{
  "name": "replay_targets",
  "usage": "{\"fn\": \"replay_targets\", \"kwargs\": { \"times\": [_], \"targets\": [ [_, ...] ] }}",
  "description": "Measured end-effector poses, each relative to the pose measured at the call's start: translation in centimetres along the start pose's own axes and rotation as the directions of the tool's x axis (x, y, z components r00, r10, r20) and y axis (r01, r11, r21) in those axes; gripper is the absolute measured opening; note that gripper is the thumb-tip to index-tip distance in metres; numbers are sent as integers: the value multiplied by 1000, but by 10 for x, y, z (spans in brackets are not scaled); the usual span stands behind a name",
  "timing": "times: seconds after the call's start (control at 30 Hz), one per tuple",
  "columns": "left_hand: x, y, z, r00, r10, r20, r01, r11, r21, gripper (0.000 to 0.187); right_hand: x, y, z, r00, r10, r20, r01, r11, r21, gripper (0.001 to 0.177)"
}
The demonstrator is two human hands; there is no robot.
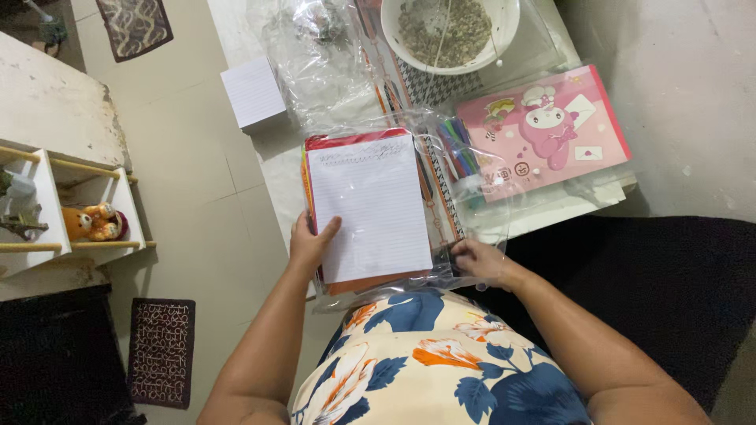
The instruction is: The person unpacks a variety of colorful notebooks and notepads from a plastic bag. They then place the items back into the bag and arrange them on the table.
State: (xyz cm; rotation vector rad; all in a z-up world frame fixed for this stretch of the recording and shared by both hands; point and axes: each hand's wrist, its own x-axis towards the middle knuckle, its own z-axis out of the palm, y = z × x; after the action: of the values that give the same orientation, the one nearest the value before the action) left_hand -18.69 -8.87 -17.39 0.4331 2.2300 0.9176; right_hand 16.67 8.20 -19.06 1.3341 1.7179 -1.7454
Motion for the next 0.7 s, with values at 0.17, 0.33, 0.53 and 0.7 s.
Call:
{"fn": "replay_targets", "kwargs": {
  "times": [0.17,0.33,0.53,0.7],
  "targets": [
    [-9,2,10,973,168,-158,-147,980,132,96,-38,-6,5,926,-339,163,324,939,112,99],
    [-25,-2,15,990,57,-131,-63,997,-44,93,-35,9,16,906,-367,210,329,924,197,72],
    [-51,-42,27,988,84,-129,-82,996,24,94,-8,73,18,941,-313,125,169,759,629,35],
    [-25,-39,1,988,-5,151,-16,991,135,91,-8,102,9,928,-367,62,299,834,463,27]
  ]
}}
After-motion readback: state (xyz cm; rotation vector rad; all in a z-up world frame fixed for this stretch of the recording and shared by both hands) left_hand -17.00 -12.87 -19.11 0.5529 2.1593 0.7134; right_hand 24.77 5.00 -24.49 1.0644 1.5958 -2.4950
